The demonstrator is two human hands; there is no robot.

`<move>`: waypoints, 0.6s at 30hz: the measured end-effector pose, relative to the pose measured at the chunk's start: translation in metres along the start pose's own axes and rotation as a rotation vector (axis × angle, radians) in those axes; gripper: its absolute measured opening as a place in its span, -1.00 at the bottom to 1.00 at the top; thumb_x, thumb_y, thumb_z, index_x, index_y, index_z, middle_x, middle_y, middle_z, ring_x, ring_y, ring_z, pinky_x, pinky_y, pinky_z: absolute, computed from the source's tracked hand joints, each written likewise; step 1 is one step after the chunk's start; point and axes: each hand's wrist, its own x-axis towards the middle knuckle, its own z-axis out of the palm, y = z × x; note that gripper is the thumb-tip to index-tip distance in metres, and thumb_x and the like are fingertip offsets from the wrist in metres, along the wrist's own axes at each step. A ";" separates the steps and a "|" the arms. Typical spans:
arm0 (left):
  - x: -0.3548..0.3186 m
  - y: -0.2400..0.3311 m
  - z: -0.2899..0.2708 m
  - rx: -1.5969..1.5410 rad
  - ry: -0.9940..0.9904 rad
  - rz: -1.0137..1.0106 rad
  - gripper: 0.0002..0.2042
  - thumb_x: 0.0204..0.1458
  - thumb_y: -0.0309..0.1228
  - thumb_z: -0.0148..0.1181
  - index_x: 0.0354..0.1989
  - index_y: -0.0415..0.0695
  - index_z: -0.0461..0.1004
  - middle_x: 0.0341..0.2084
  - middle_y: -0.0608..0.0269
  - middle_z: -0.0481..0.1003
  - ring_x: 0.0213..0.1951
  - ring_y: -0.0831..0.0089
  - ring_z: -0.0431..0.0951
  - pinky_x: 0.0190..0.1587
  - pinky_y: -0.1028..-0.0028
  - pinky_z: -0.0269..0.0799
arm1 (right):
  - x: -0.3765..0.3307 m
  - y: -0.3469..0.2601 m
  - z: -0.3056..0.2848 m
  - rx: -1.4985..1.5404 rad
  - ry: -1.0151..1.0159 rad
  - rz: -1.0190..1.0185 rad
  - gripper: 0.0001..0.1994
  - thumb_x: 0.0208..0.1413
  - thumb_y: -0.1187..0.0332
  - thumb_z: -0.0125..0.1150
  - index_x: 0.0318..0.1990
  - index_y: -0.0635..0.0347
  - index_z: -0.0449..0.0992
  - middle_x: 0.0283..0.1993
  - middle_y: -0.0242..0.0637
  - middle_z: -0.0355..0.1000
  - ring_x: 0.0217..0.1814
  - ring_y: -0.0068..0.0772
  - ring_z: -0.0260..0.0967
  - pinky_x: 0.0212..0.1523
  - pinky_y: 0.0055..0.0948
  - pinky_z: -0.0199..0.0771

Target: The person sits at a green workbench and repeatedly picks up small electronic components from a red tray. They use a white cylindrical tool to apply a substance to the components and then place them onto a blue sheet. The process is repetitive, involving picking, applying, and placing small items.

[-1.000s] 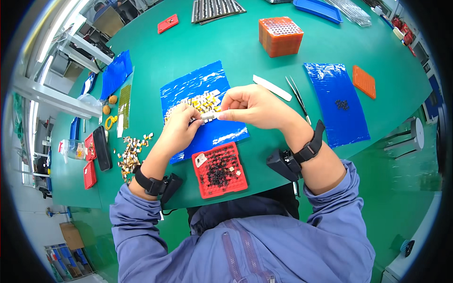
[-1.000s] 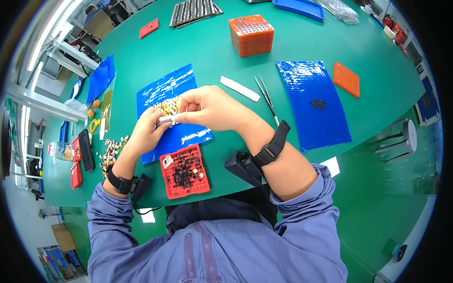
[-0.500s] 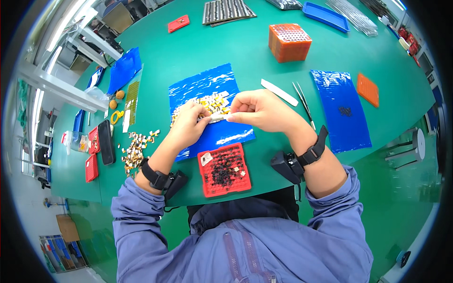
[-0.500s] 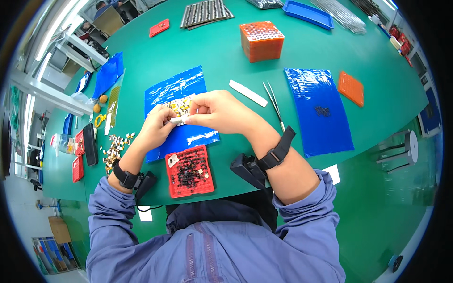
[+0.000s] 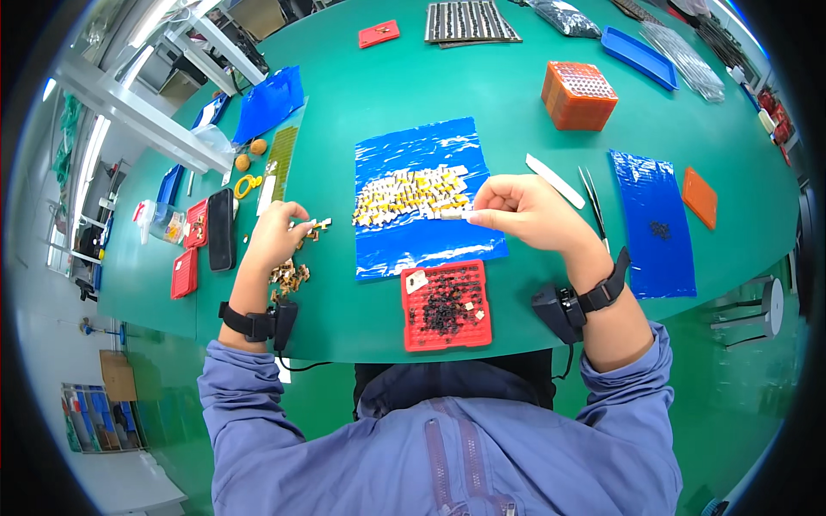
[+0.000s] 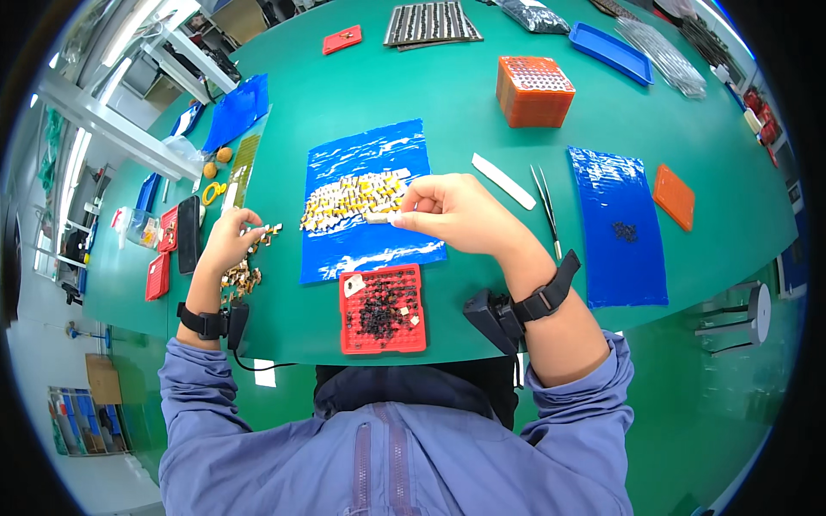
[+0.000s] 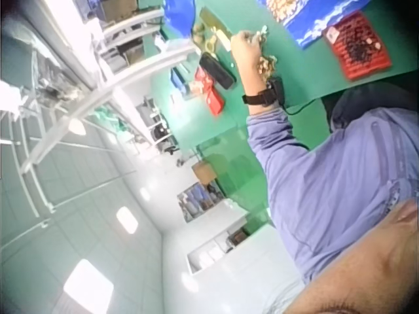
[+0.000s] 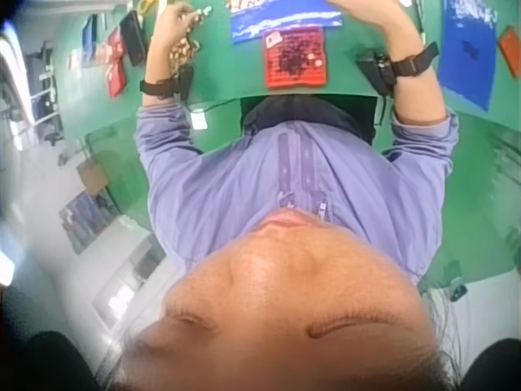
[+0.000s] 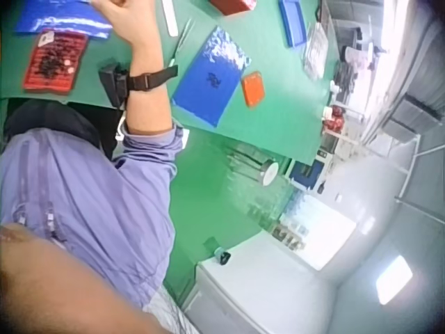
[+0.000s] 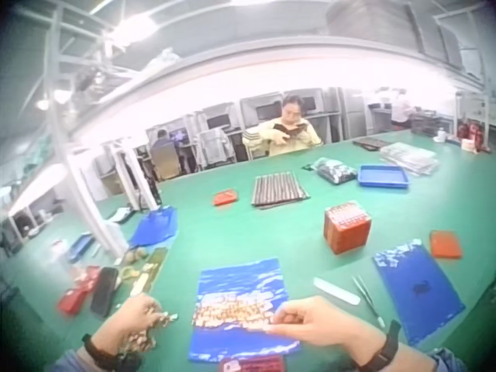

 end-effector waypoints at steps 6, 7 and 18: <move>-0.007 -0.008 0.007 0.019 0.009 0.058 -0.87 -0.08 -0.45 0.21 -0.47 -0.24 0.40 -0.52 0.11 0.39 -0.43 0.27 0.43 -0.33 0.33 0.34 | -0.001 -0.002 0.000 0.041 -0.003 0.017 -0.85 -0.01 0.36 0.28 -0.45 0.25 0.48 -0.59 -0.53 0.32 -0.56 -0.79 0.15 -0.58 -0.68 0.14; -0.008 -0.004 0.007 -0.041 -0.006 -0.003 -0.87 -0.06 -0.47 0.19 -0.46 -0.24 0.39 -0.55 0.12 0.40 -0.45 0.27 0.44 -0.35 0.34 0.34 | -0.001 -0.003 -0.001 0.045 -0.005 0.019 -0.85 -0.01 0.37 0.28 -0.46 0.25 0.48 -0.59 -0.53 0.32 -0.56 -0.79 0.15 -0.58 -0.69 0.14; -0.027 0.090 0.004 -0.429 -0.016 0.226 -0.93 -0.01 -0.57 0.13 -0.34 -0.22 0.43 -0.48 0.22 0.49 -0.38 0.50 0.49 -0.31 0.54 0.36 | -0.010 -0.015 0.014 -0.093 -0.189 -0.014 -0.82 -0.04 0.32 0.30 -0.43 0.23 0.48 -0.58 -0.44 0.35 -0.55 -0.69 0.20 -0.55 -0.59 0.19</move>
